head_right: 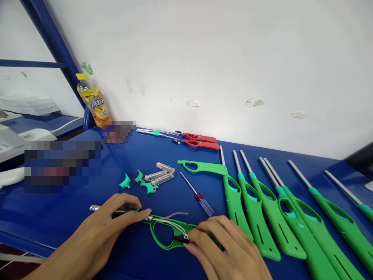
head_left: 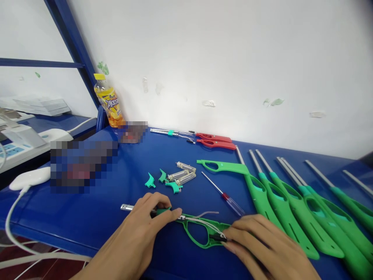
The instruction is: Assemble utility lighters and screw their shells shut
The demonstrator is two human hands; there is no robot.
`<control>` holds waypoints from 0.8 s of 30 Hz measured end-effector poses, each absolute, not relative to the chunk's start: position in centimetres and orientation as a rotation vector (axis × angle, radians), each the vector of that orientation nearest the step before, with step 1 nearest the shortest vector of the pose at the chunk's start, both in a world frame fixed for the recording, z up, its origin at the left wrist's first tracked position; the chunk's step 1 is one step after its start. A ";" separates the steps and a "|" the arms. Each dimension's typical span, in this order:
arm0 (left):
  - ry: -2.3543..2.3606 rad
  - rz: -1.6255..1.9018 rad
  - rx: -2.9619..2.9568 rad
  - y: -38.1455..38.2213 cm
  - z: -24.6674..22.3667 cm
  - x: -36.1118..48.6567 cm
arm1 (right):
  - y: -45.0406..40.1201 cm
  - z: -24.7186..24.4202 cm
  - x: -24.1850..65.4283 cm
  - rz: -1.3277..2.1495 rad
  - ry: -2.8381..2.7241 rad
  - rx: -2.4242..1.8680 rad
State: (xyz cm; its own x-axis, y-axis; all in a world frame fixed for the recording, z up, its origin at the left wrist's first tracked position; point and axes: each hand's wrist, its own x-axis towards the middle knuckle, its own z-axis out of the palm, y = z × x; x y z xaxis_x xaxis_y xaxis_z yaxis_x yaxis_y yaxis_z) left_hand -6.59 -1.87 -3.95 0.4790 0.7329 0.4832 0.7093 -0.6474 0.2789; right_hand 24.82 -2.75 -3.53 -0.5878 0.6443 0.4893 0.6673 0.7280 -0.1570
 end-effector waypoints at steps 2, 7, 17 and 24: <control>1.333 0.906 2.705 -1.8 -4.1 -6.6 | -2.7 -3.5 24.7 -0.055 -2.405 -0.996; 1.336 0.947 2.734 -1.4 -4.2 -6.6 | -2.6 -3.3 24.7 -0.056 -2.407 -0.995; 1.342 0.921 2.739 -1.9 -3.4 -6.5 | -2.6 -3.3 24.6 -0.067 -2.404 -0.993; 1.308 0.935 2.726 -1.7 -3.7 -6.6 | -2.6 -3.3 24.7 -0.048 -2.403 -0.998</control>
